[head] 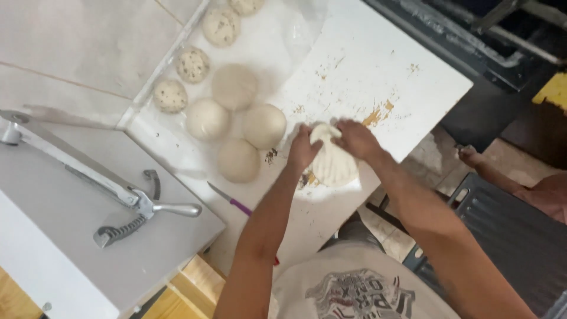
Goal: Shaping dough balls into long rolls by hand on a floured work surface and placing them on a tray.
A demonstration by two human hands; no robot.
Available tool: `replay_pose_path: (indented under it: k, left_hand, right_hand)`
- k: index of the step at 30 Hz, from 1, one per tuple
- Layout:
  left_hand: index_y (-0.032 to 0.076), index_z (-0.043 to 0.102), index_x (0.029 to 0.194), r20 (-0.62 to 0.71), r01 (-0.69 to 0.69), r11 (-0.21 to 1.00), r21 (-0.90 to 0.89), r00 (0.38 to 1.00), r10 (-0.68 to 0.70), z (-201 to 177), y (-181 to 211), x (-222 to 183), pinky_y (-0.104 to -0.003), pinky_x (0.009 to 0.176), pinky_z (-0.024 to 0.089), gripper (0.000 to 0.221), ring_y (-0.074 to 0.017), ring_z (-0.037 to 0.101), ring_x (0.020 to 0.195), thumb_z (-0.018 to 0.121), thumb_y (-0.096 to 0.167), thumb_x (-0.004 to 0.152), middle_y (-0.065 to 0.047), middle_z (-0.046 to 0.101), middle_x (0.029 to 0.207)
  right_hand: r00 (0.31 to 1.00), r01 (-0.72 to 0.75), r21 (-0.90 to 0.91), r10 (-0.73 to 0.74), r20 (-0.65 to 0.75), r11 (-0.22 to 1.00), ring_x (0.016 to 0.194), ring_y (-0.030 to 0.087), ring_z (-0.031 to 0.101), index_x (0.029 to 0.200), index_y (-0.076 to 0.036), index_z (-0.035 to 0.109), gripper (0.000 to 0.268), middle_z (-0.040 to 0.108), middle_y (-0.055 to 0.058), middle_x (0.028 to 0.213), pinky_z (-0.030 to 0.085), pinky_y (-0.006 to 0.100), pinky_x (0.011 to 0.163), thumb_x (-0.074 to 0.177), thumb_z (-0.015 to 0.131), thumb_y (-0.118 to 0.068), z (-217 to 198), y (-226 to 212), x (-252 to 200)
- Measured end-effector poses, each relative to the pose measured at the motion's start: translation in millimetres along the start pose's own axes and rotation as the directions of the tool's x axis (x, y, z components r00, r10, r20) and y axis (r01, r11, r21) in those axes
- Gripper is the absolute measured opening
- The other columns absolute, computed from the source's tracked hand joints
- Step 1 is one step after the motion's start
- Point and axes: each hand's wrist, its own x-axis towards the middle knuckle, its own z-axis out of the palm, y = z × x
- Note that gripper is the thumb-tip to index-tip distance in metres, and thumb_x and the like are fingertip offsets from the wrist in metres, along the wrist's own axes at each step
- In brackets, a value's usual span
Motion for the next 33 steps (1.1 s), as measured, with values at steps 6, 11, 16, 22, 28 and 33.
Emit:
replay_pose_path:
  k: [6,11,16,22,28,33]
  left_hand:
    - [0.002,0.06,0.133,0.357,-0.205,0.973,-0.11,0.905,0.231,-38.5,25.7,-83.8,-0.05,0.095,0.053,0.051,-0.0394,0.064,0.116,0.068,0.036,0.095,-0.024,0.065,0.118]
    - [0.004,0.066,0.13,0.558,-0.133,0.979,-0.153,0.806,0.197,-76.4,64.1,-83.6,-0.05,0.101,0.051,0.056,-0.0382,0.063,0.119,0.072,0.043,0.091,-0.023,0.068,0.123]
    - [0.008,0.066,0.13,0.488,-0.271,0.962,-0.005,0.84,0.239,-40.2,41.4,13.3,-0.05,0.105,0.05,0.038,-0.0392,0.063,0.123,0.067,0.029,0.098,-0.019,0.068,0.125]
    - [0.007,0.053,0.145,0.068,-0.324,0.861,0.392,0.944,0.324,7.7,50.9,26.6,-0.046,0.11,0.049,0.043,-0.0366,0.058,0.131,0.055,0.015,0.103,-0.02,0.054,0.141]
    - [0.006,0.013,0.166,0.332,-0.391,0.633,0.668,0.918,0.217,34.3,27.7,40.2,-0.048,0.13,0.005,0.065,-0.0338,0.002,0.159,0.033,0.033,0.11,-0.015,0.002,0.173]
    - [0.007,0.033,0.159,0.274,-0.369,0.681,0.632,0.929,0.249,26.6,51.2,34.5,-0.047,0.13,0.016,0.052,-0.0286,0.017,0.158,0.036,0.023,0.11,-0.011,0.019,0.171]
  right_hand:
    - [0.986,0.044,0.318,-0.093,0.141,0.947,0.085,0.04,0.07,0.123,0.0,0.062,0.033,0.07,0.027,0.09,0.055,0.051,0.077,0.1,0.061,-0.025,-51.8,-24.8,-103.9]
    - [0.916,-0.157,0.482,-0.055,0.398,0.862,0.112,0.038,0.066,0.133,-0.005,0.064,0.046,0.071,0.024,0.123,0.053,0.053,0.098,0.097,0.062,-0.035,-96.5,-21.1,-113.2]
    - [0.931,-0.253,0.351,0.128,0.342,0.902,0.132,0.041,0.057,0.147,-0.005,0.054,0.05,0.06,0.025,0.142,0.043,0.058,0.112,0.103,0.058,-0.029,-93.7,-2.2,-51.5]
    - [0.893,-0.144,0.096,0.171,-0.416,0.985,0.13,0.032,0.059,0.143,-0.003,0.058,0.039,0.063,0.02,0.136,0.048,0.042,0.109,0.104,0.057,-0.007,-1.1,27.5,-12.3]
    - [0.994,-0.109,-0.306,0.097,-0.053,0.946,0.159,0.033,0.011,0.165,-0.008,0.018,0.071,0.014,0.017,0.172,0.011,0.054,0.127,0.11,0.018,-0.052,29.5,35.4,2.8]
    - [0.915,0.045,-0.305,-0.161,-0.37,0.951,0.128,0.032,0.059,0.135,-0.014,0.058,0.046,0.061,0.012,0.133,0.045,0.051,0.101,0.11,0.033,-0.043,26.4,53.9,11.7]
